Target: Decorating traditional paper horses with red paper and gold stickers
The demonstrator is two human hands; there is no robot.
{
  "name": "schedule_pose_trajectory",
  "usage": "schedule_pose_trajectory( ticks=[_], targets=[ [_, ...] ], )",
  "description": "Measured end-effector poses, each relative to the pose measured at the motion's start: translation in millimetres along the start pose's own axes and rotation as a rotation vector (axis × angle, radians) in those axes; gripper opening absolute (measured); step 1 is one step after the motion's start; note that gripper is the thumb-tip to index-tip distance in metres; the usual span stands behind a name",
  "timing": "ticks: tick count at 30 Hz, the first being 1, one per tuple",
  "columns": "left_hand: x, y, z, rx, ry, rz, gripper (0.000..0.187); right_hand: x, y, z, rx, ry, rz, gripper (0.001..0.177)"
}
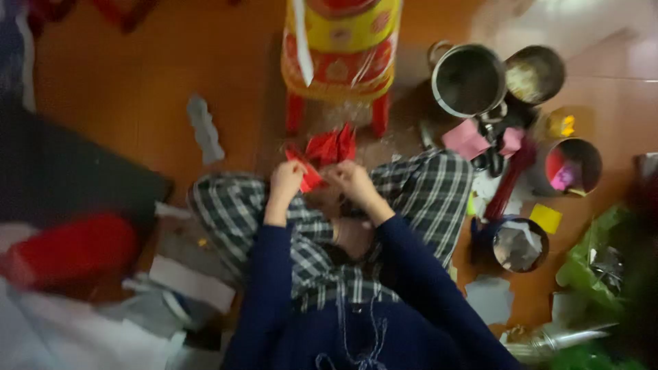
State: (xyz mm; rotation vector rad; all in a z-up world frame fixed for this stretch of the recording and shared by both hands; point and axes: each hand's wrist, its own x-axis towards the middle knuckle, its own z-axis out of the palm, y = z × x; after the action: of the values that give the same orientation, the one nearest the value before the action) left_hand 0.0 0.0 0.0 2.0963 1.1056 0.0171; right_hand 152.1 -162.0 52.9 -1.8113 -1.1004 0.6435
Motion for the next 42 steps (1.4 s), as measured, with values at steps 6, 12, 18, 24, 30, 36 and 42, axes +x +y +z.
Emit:
schedule_pose_trajectory(
  ticks=[6,12,18,24,30,36,42],
  targets=[
    [-48.6,67.0,-18.4,-1.043,-0.149,0.016,0.030,0.9,-34.9,-14.1,0.151,-0.061,-0.262,0.057],
    [-52.9,98.3,-58.7,-1.081,-0.443,0.011,0.043,4.4,-5.6,-7.5,0.693,0.109,0.073,0.023],
    [-37.8,79.8,-29.3,-0.903,-0.043,0.025,0.015,3.2,-7.8,-0.3,0.921,0.101,0.246,0.018],
    [-26.8,74.8,-12.9,-1.042,0.038,0.052,0.011,5.8,2.4,-5.3,1.314,0.160,0.561,0.012],
    [-17.8,63.9,18.3,-1.316,-0.052,-0.192,0.013,2.4,-27.6,-18.3,1.710,0.193,0.596,0.013],
    [-15.8,64.1,15.2,-1.600,-0.217,-0.218,0.011,4.5,5.4,-0.7,1.614,0.087,0.558,0.010],
    [-35.0,89.7,-5.0,-1.539,-0.350,-0.090,0.015,-2.6,-8.3,-10.6,1.598,0.050,0.557,0.009]
  ],
)
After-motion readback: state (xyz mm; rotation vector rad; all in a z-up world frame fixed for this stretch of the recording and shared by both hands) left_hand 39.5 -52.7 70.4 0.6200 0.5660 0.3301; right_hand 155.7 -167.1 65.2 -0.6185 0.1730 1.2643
